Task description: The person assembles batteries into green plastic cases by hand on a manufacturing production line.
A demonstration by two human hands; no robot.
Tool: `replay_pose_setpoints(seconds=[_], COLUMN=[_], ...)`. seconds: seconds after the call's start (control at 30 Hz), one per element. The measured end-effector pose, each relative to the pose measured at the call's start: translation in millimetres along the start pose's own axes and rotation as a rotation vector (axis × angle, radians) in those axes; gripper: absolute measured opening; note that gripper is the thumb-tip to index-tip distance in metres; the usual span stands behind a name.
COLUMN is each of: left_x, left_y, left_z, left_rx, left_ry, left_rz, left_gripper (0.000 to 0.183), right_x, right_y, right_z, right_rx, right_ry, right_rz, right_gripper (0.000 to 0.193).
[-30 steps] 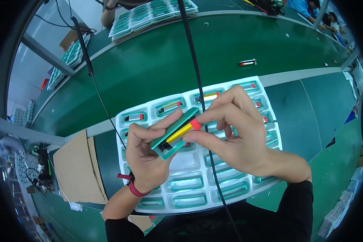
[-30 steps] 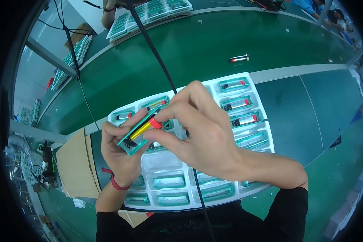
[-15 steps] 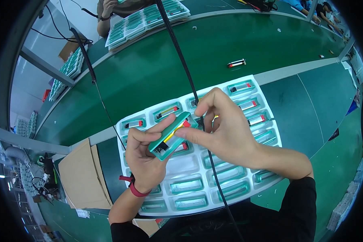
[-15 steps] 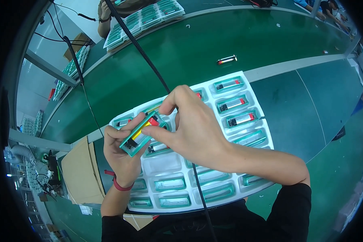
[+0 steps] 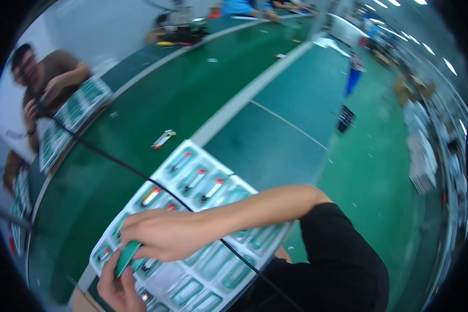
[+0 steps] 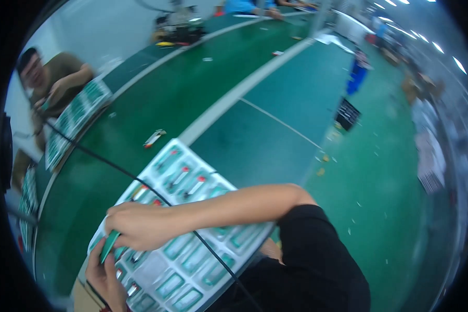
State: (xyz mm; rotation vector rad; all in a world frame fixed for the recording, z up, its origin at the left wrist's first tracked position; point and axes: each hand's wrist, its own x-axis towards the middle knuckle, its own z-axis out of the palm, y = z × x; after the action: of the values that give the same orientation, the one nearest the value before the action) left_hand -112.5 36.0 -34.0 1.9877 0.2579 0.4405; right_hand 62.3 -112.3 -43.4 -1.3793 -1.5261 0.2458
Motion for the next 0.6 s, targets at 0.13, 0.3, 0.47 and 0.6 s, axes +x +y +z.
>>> replay_pose_setpoints(seconds=[0.13,0.3,0.47,0.6], left_x=[0,5,4,3], left_y=[8,16,30,35], left_z=[2,4,5,3], left_rx=[0.273,0.318,0.453,0.452], left_ry=[-0.008,-0.047,0.021,-0.009], left_rz=[-0.016,0.1,0.331,0.288], left_gripper=[0.031,0.03,0.027,0.026], right_x=[1,-3,-3,-5], right_y=[-6,-11,-5,-11], right_z=[2,-2,0,0], right_rx=[-0.061,-0.041,0.034,-0.025], right_ry=[-0.082,-0.08,0.08,0.094], right_rz=[0.113,0.158,-0.06,-0.129], right_gripper=[0.022,0.023,0.025,0.023])
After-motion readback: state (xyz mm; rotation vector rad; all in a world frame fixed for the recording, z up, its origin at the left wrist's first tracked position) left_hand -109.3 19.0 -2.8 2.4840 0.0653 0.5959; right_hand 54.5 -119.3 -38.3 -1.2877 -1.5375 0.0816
